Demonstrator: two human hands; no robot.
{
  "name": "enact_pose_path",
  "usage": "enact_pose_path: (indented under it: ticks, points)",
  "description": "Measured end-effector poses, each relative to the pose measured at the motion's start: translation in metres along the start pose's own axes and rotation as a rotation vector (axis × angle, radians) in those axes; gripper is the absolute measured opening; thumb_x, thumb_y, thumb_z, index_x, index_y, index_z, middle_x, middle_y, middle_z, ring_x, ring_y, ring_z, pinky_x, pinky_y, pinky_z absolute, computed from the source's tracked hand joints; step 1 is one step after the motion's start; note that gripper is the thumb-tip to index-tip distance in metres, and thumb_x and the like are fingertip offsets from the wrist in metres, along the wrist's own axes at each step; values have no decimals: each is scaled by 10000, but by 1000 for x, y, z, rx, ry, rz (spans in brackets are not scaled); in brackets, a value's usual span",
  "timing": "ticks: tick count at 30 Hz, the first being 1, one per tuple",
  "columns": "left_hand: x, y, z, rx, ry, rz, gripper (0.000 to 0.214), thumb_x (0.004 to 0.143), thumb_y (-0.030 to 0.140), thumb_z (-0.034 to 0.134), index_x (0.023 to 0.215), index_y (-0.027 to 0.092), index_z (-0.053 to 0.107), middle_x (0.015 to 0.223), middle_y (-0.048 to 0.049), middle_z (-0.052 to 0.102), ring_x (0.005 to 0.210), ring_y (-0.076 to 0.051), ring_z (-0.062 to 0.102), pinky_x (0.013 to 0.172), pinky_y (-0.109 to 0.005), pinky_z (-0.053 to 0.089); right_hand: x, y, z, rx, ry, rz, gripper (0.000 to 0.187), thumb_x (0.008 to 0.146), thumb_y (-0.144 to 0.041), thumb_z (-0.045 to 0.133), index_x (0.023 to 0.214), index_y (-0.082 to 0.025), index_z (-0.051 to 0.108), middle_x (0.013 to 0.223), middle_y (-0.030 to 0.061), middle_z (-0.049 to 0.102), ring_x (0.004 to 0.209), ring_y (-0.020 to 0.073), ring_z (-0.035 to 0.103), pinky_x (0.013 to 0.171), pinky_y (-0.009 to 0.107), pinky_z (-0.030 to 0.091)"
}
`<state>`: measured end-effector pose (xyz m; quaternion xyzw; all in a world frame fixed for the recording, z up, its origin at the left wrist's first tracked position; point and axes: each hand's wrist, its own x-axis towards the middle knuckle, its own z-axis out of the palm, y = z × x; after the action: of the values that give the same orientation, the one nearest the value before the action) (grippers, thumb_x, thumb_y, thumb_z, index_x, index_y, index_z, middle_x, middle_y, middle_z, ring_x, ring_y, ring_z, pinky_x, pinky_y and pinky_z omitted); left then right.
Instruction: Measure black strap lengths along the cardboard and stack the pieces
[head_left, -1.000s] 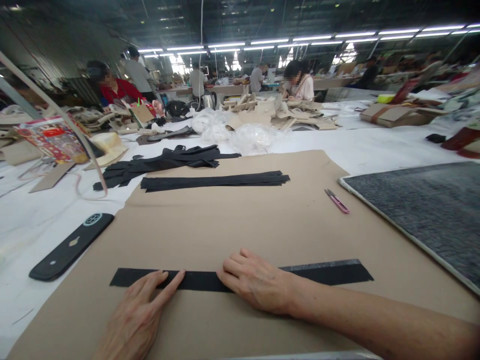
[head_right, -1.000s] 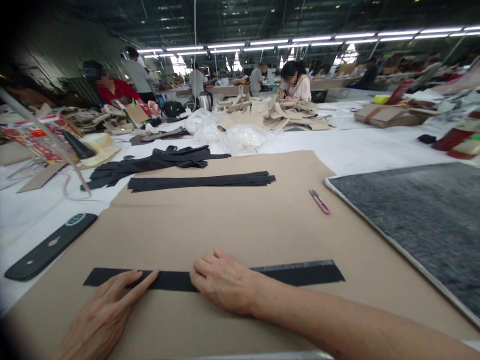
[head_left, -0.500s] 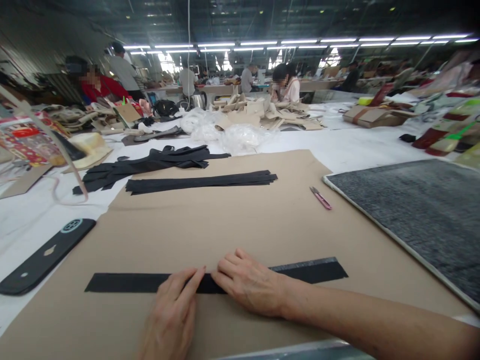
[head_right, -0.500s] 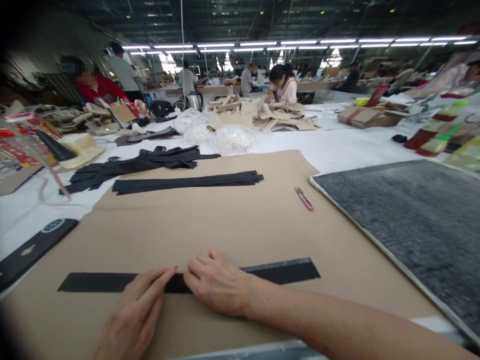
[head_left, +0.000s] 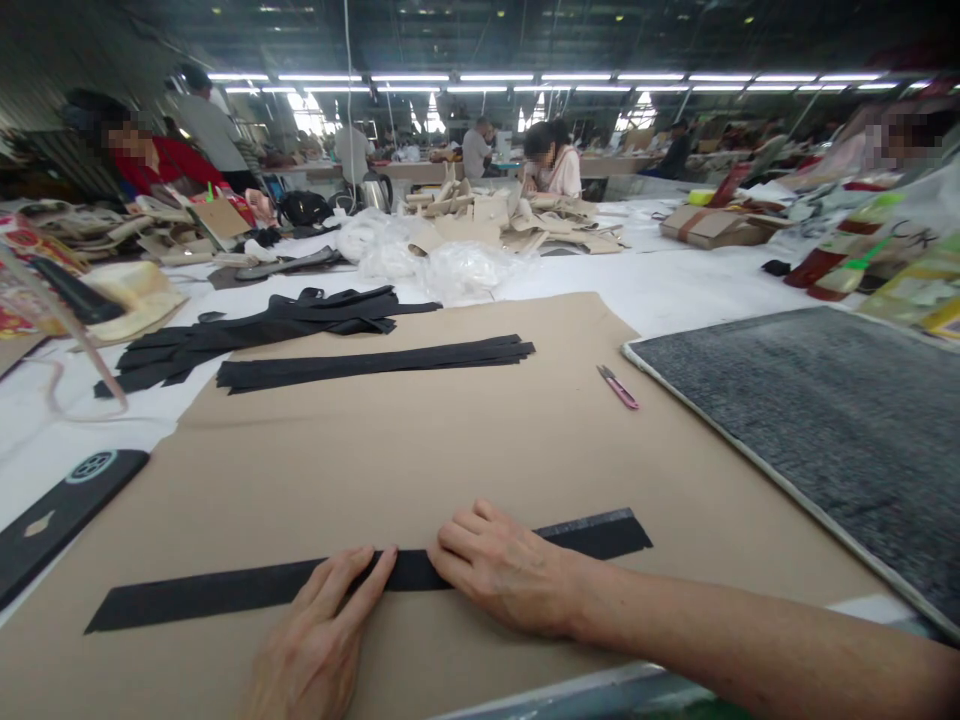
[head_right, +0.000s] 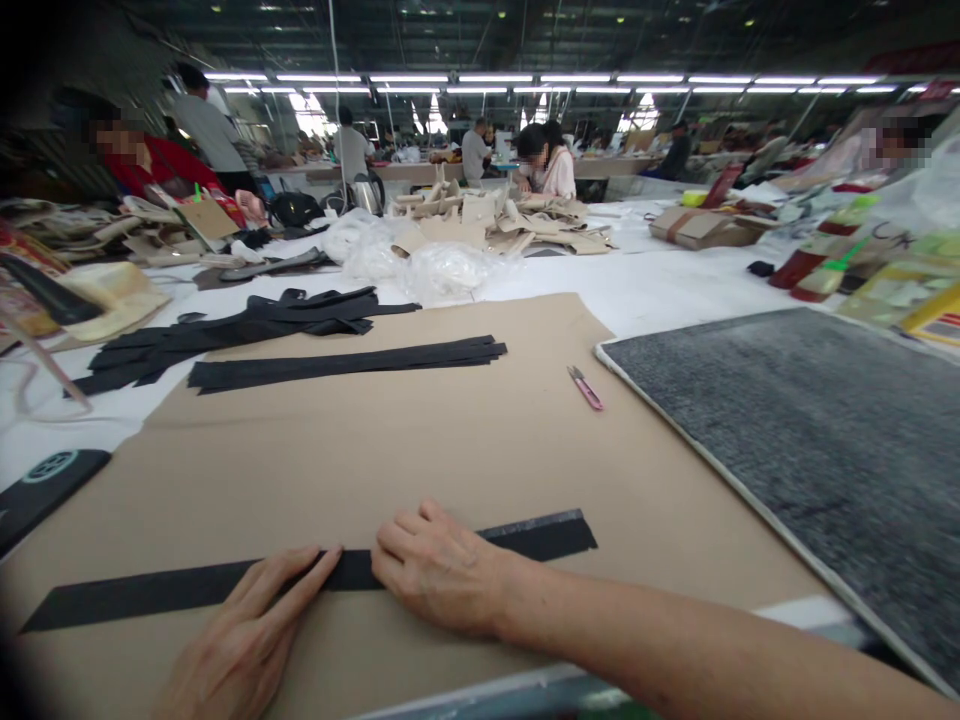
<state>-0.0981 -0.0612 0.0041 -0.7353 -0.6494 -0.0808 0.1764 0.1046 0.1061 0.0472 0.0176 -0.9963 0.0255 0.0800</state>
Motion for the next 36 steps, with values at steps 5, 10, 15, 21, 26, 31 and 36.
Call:
enact_pose_path:
  ticks: [5,10,15,21,26,31,36]
  points:
    - [7,3,-8,50,11,41,685,736,1,360,1356,279,444,1172,-49,580,1069,-179,557,889,-298,518,-19,5,-5,8,-21,30,152,961,-163,401,985,-134,548,890,53,516,780,172,405,742,314,325]
    - [10,3,-10,111,-10,77,739,729,-10,351,1389,321,388,1135,-55,578,1014,-183,570,888,-325,496,-40,9,-10,-19,-30,42,166,960,-160,397,1024,-125,547,901,55,520,788,175,414,733,317,314]
    - [2,-2,0,128,-47,69,754,742,3,361,1406,360,341,1148,-36,582,1031,-179,556,910,-314,452,-59,13,-11,-37,-27,64,202,970,-162,373,1071,-123,543,911,64,527,789,175,420,734,319,304]
    - [5,-6,-3,82,15,57,697,731,59,401,1333,408,436,1337,-40,491,1067,-224,544,854,-366,422,-69,15,-12,-82,-6,51,225,973,-149,348,1082,-114,542,898,54,523,759,169,410,701,326,299]
    - [37,30,-10,-94,107,134,657,722,15,366,1338,229,448,1250,-57,567,1125,-181,512,947,-304,379,-66,11,-9,-87,4,56,200,965,-142,364,1034,-119,550,877,43,511,759,170,411,694,332,302]
    - [61,65,4,-135,169,250,556,739,27,372,1260,162,513,1064,-32,664,995,-159,567,927,-250,386,-68,12,-8,-103,31,57,200,975,-169,356,1002,-128,550,851,29,499,759,169,415,683,332,296]
    - [57,58,17,-134,146,305,684,749,32,372,1412,200,352,1059,-13,666,982,-156,573,908,-249,391,-88,20,-9,-121,45,50,211,979,-175,352,997,-127,557,856,34,506,769,162,422,674,324,290]
